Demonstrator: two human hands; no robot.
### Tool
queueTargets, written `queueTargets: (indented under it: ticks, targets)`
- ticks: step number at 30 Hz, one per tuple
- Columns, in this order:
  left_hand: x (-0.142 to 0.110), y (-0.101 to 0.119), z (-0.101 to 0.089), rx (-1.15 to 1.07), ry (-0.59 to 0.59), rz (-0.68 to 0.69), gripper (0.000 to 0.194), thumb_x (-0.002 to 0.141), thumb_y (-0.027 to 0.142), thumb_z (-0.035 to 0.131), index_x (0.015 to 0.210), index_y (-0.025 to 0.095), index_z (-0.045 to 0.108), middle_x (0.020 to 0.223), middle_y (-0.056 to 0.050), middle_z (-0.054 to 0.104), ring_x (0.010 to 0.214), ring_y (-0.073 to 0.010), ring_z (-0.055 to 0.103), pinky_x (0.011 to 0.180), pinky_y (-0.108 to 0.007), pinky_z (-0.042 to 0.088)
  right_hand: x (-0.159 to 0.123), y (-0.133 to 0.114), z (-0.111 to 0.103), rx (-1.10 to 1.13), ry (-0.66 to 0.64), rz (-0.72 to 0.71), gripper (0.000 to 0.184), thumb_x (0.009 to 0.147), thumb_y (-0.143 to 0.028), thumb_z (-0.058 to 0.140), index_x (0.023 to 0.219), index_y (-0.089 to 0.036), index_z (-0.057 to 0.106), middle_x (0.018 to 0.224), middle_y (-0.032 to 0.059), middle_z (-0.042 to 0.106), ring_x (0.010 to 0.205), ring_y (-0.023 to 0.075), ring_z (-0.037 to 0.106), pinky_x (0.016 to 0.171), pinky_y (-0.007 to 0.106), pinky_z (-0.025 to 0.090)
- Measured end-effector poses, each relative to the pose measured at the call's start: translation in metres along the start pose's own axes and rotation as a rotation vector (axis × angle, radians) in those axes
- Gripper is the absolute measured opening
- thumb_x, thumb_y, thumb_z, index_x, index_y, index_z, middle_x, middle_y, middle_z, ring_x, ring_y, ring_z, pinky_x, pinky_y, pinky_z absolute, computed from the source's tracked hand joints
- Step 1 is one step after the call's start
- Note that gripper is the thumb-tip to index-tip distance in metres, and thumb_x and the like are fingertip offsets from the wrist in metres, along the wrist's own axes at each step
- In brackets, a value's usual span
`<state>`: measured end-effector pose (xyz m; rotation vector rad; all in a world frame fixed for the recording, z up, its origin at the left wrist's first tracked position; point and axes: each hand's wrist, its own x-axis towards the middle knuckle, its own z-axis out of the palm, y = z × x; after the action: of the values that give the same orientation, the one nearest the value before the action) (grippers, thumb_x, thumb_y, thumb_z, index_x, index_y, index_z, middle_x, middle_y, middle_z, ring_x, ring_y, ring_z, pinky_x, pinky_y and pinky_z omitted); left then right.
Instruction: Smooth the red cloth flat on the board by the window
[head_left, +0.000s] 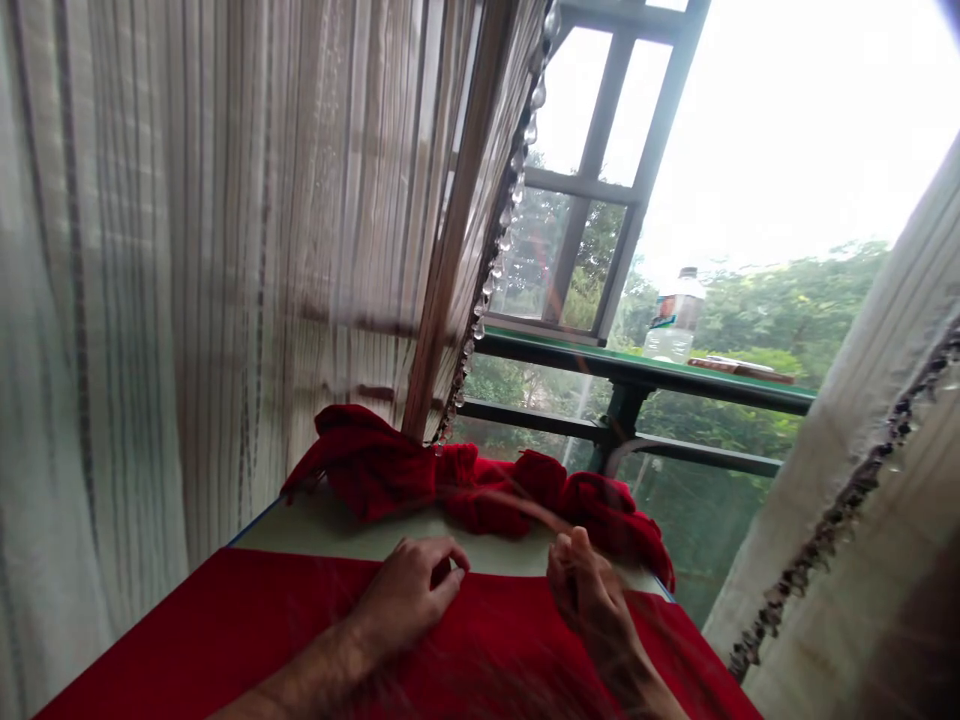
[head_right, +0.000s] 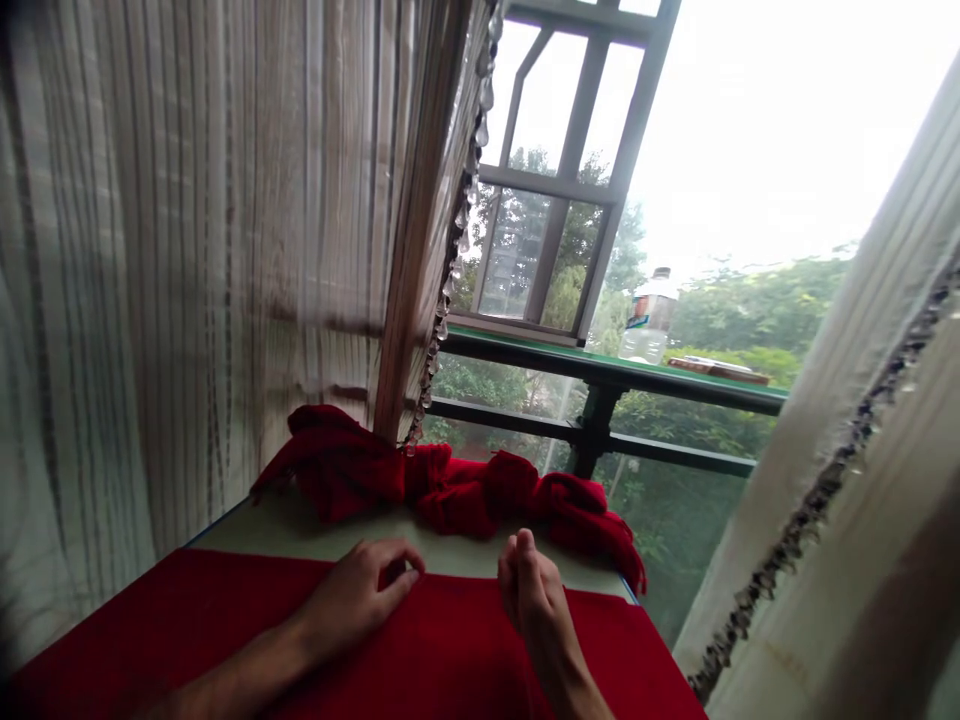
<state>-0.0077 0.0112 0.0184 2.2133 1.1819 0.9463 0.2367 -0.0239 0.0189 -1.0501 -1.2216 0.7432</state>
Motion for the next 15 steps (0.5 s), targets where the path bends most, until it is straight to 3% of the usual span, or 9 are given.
queueTargets:
  ticks: [8, 13, 15]
  targets:
    - [-0.002, 0.007, 0.001, -0.033, -0.022, 0.048, 0.026, 0.094, 0.038, 0.059, 0.097, 0.025, 0.083, 0.095, -0.005, 0.084, 0.09, -0.0279, 0.073, 0.088, -0.037, 0.052, 0.001, 0.006, 0.001, -0.01, -0.01, 0.026, 0.075, 0.092, -0.096, 0.049, 0.059, -0.031, 0.032, 0.049, -0.0111, 0.022, 0.043, 0.0092, 0.015, 0.042, 0.029, 0.012]
    - [-0.003, 0.008, -0.001, -0.034, -0.024, 0.042, 0.027, 0.095, 0.038, 0.059, 0.098, 0.026, 0.083, 0.096, -0.005, 0.084, 0.091, -0.0282, 0.074, 0.087, -0.037, 0.052, -0.001, 0.011, 0.0, -0.103, -0.016, -0.085, 0.074, 0.097, -0.091, 0.047, 0.057, -0.029, 0.035, 0.053, -0.0071, 0.03, 0.05, 0.0131, 0.025, 0.049, 0.033, 0.022]
    - [-0.003, 0.007, -0.002, -0.033, -0.022, 0.03, 0.027, 0.095, 0.038, 0.059, 0.099, 0.025, 0.082, 0.098, -0.005, 0.084, 0.09, -0.0277, 0.074, 0.085, -0.036, 0.052, 0.0, 0.011, -0.003, -0.152, -0.015, -0.124, 0.07, 0.097, -0.086, 0.054, 0.059, -0.028, 0.045, 0.057, -0.0054, 0.038, 0.054, 0.0156, 0.034, 0.053, 0.034, 0.03]
